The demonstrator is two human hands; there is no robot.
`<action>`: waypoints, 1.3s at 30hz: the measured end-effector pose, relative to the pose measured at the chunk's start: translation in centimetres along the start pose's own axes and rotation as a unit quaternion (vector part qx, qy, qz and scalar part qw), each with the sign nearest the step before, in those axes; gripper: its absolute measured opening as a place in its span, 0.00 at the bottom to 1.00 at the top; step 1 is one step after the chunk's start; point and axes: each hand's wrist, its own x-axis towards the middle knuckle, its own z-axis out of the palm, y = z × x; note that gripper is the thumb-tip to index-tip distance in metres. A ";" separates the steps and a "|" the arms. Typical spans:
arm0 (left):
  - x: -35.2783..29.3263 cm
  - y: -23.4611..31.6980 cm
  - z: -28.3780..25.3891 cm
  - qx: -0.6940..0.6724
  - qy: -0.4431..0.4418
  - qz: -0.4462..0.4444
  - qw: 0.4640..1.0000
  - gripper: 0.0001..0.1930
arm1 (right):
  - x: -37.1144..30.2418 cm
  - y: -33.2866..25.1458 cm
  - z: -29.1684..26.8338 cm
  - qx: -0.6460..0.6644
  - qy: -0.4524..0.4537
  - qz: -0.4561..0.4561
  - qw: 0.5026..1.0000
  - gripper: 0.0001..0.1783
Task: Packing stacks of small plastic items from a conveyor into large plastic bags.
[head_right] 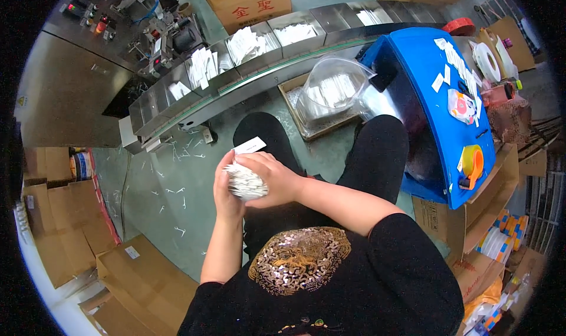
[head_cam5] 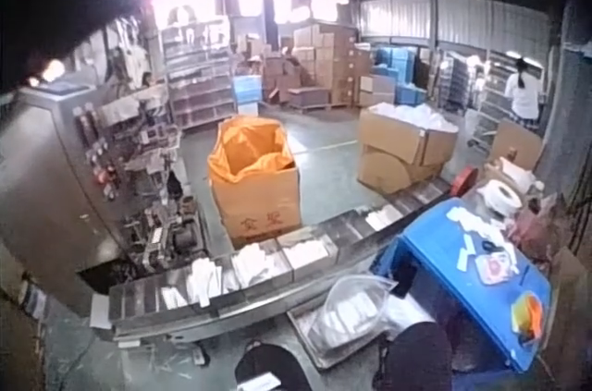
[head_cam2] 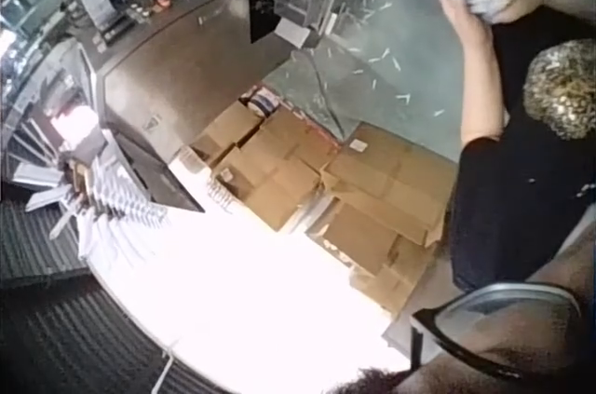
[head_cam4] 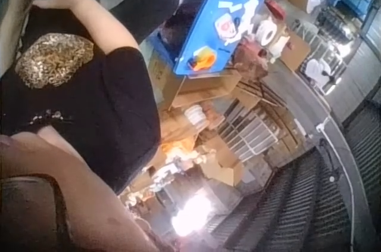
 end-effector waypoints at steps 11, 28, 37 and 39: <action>0.7 0.0 0.1 -0.002 0.014 -0.019 1.000 0.36 | 0.5 0.0 0.0 0.019 0.000 0.013 1.000 0.51; 1.2 -0.3 -1.6 0.087 -0.007 0.042 0.995 0.25 | 1.2 -0.1 -0.4 -0.038 -0.010 0.021 0.999 0.50; 1.2 -0.6 -0.8 0.055 -0.004 0.082 0.995 0.22 | 1.7 -0.7 -1.2 -0.157 -0.035 0.027 0.987 0.44; 1.0 -0.4 -0.9 0.043 -0.005 0.070 0.997 0.21 | 1.9 -0.2 -1.1 -0.111 -0.073 0.017 0.991 0.46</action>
